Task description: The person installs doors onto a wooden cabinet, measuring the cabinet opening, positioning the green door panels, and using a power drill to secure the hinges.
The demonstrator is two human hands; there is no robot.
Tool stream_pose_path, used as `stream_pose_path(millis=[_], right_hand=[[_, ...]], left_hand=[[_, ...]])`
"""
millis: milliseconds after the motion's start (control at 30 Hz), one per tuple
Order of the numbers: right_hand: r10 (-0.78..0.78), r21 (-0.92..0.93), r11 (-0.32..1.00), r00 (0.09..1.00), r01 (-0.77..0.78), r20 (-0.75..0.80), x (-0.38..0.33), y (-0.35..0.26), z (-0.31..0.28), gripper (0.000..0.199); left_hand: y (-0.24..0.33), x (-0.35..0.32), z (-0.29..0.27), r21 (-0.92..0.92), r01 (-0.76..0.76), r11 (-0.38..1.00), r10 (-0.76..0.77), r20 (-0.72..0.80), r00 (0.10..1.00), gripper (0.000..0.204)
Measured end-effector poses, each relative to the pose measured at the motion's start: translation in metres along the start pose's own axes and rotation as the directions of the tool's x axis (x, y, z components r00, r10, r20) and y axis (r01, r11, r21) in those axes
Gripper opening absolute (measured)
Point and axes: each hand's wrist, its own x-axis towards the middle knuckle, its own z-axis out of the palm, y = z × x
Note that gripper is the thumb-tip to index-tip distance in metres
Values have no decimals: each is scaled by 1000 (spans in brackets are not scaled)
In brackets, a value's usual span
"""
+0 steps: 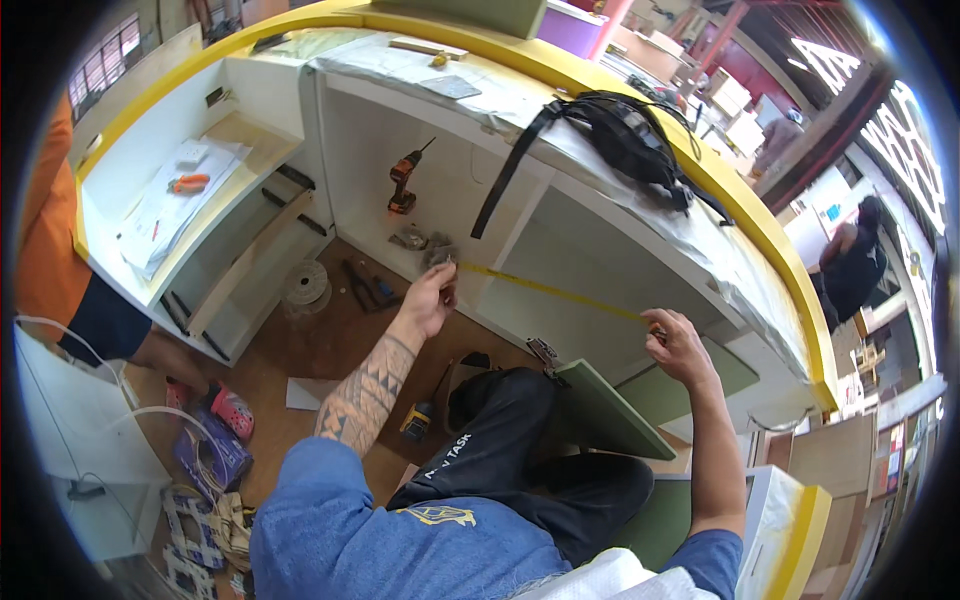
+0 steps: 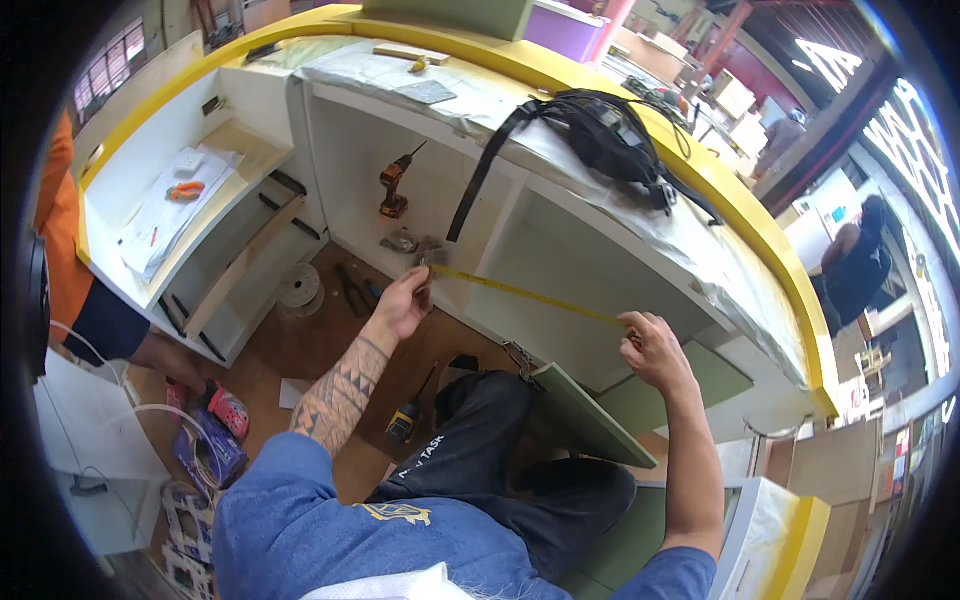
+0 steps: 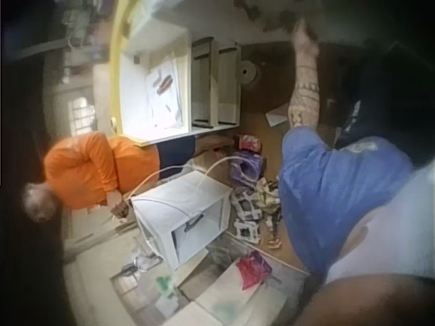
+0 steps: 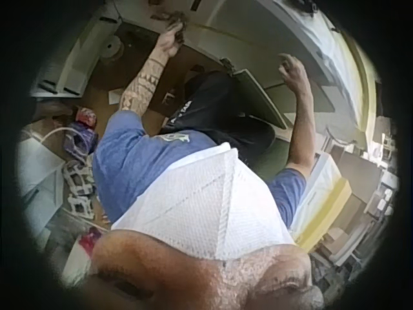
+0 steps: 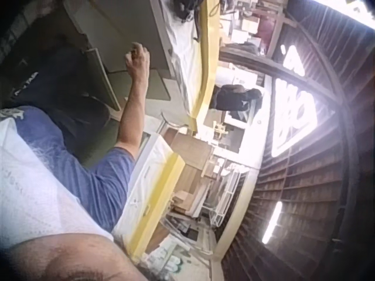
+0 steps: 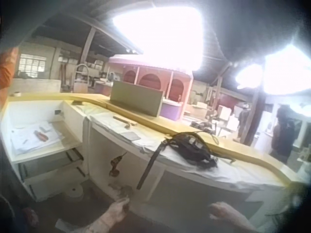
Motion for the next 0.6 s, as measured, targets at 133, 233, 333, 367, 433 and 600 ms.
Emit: stream_pose_path(millis=[133, 233, 333, 367, 433, 600], right_hand=[[-83, 25, 996, 997, 83, -1, -1, -22, 2, 37], [-220, -8, 975, 968, 221, -120, 1, -37, -5, 38], [-248, 31, 963, 926, 268, -284, -6, -45, -38, 40], [-207, 88, 964, 916, 251, -344, -7, -37, -46, 40], [-100, 83, 986, 904, 147, -415, -4, -15, -70, 42], [52, 34, 999, 795, -40, -604, 29, 55, -112, 52]], left_hand=[[-3, -64, 34, 52, 35, 998, -40, 97, 994, 10], [-1, -95, 43, 188, 30, 982, -61, 158, 986, 16], [-8, -111, 33, 365, -75, 928, 14, 166, 986, 22], [-9, -118, 33, 396, -89, 914, 27, 160, 987, 21], [-19, -124, 34, 435, -89, 896, 17, 168, 986, 21], [-40, -135, 41, 532, -70, 844, 24, 94, 995, 19]])
